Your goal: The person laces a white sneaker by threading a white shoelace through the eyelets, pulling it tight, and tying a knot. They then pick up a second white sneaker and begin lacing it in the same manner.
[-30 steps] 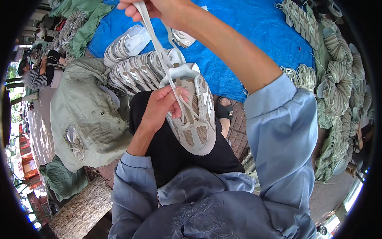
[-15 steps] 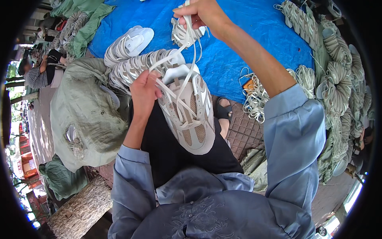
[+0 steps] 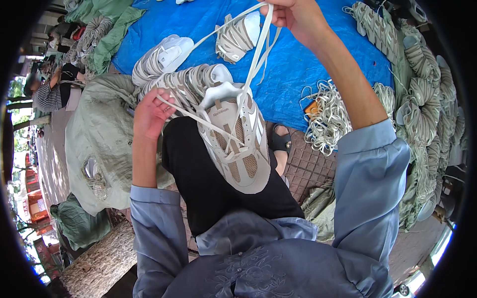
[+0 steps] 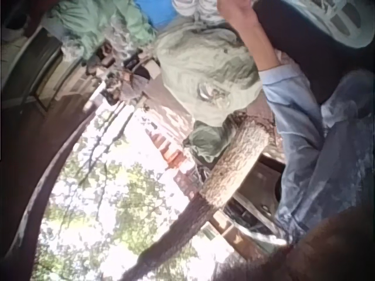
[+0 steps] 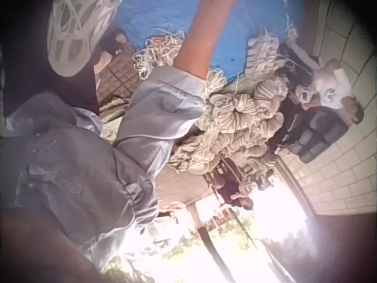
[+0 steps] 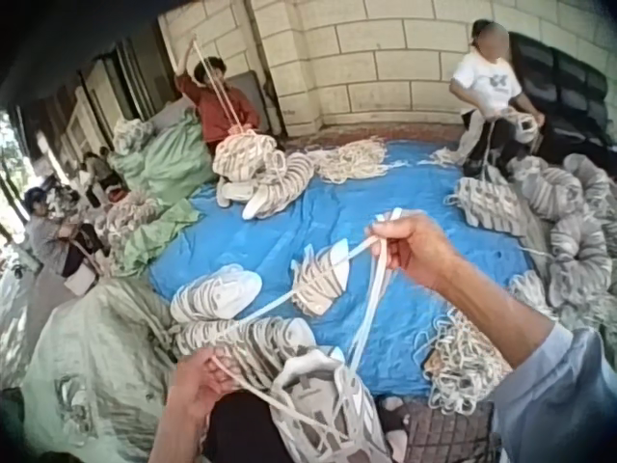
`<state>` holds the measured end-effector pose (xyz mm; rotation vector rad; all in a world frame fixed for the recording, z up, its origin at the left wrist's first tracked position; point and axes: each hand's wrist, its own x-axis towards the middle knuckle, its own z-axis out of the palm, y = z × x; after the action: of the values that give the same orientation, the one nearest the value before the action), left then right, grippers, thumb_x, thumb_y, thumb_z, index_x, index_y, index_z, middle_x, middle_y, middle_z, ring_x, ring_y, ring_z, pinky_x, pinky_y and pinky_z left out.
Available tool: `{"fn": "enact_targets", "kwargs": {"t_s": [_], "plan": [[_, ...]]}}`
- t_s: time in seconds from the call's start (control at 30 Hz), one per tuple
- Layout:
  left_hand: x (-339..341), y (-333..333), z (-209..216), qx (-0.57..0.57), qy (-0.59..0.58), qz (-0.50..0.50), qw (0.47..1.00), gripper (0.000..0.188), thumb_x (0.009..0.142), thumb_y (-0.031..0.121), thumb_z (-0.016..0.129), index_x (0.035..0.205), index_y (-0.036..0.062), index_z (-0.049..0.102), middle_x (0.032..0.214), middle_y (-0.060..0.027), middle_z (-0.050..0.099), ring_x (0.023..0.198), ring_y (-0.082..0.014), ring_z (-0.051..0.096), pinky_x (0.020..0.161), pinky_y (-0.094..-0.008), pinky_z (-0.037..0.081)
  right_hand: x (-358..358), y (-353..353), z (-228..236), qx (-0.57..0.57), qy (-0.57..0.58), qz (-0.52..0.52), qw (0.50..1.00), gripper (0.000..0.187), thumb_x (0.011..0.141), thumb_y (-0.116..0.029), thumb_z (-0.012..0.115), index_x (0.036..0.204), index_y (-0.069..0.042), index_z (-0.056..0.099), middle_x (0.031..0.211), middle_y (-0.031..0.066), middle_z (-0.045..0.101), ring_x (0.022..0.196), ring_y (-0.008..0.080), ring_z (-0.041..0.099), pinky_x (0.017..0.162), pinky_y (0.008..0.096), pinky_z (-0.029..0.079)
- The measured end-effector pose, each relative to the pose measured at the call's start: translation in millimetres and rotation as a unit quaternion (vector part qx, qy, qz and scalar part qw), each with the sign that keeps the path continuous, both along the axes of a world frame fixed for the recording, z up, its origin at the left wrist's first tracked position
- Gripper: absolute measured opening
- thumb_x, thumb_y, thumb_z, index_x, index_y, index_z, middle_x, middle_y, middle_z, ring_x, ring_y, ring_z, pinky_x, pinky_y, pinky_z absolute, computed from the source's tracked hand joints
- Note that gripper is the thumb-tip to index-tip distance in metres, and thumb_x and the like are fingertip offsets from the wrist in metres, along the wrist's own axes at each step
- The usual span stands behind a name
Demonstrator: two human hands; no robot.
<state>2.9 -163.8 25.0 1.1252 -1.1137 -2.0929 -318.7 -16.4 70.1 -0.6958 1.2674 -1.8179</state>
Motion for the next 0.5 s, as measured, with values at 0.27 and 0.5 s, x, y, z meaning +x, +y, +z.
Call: {"fn": "enact_targets", "kwargs": {"t_s": [0.27, 0.5], "plan": [[124, -130, 30, -0.028, 0.027, 0.154, 0.987, 0.01, 0.082, 0.01, 0.049, 0.087, 0.0022, 0.051, 0.082, -0.0067, 0.055, 0.079, -0.0194, 0.054, 0.073, -0.0372, 0.046, -69, 56, -26, 0.044, 0.042, 0.071, 0.996, 0.048, 0.075, -0.017, 0.062, 0.12, -0.011, 0.046, 0.085, 0.0056, 0.059, 0.072, 0.0203, 0.056, 0.062, 0.0272, 0.044], [201, -109, 58, -0.393, -0.771, 0.07, 0.497, 0.027, 0.08, 0.015, 0.055, 0.101, -0.0013, 0.049, 0.098, -0.0192, 0.056, 0.084, -0.0304, 0.057, 0.068, -0.0374, 0.046, -48, 85, -92, 0.441, 0.533, -0.078, 0.718, 0.045, 0.064, -0.014, 0.067, 0.108, -0.014, 0.057, 0.077, 0.0102, 0.061, 0.072, 0.0233, 0.06, 0.069, 0.0295, 0.047]]}}
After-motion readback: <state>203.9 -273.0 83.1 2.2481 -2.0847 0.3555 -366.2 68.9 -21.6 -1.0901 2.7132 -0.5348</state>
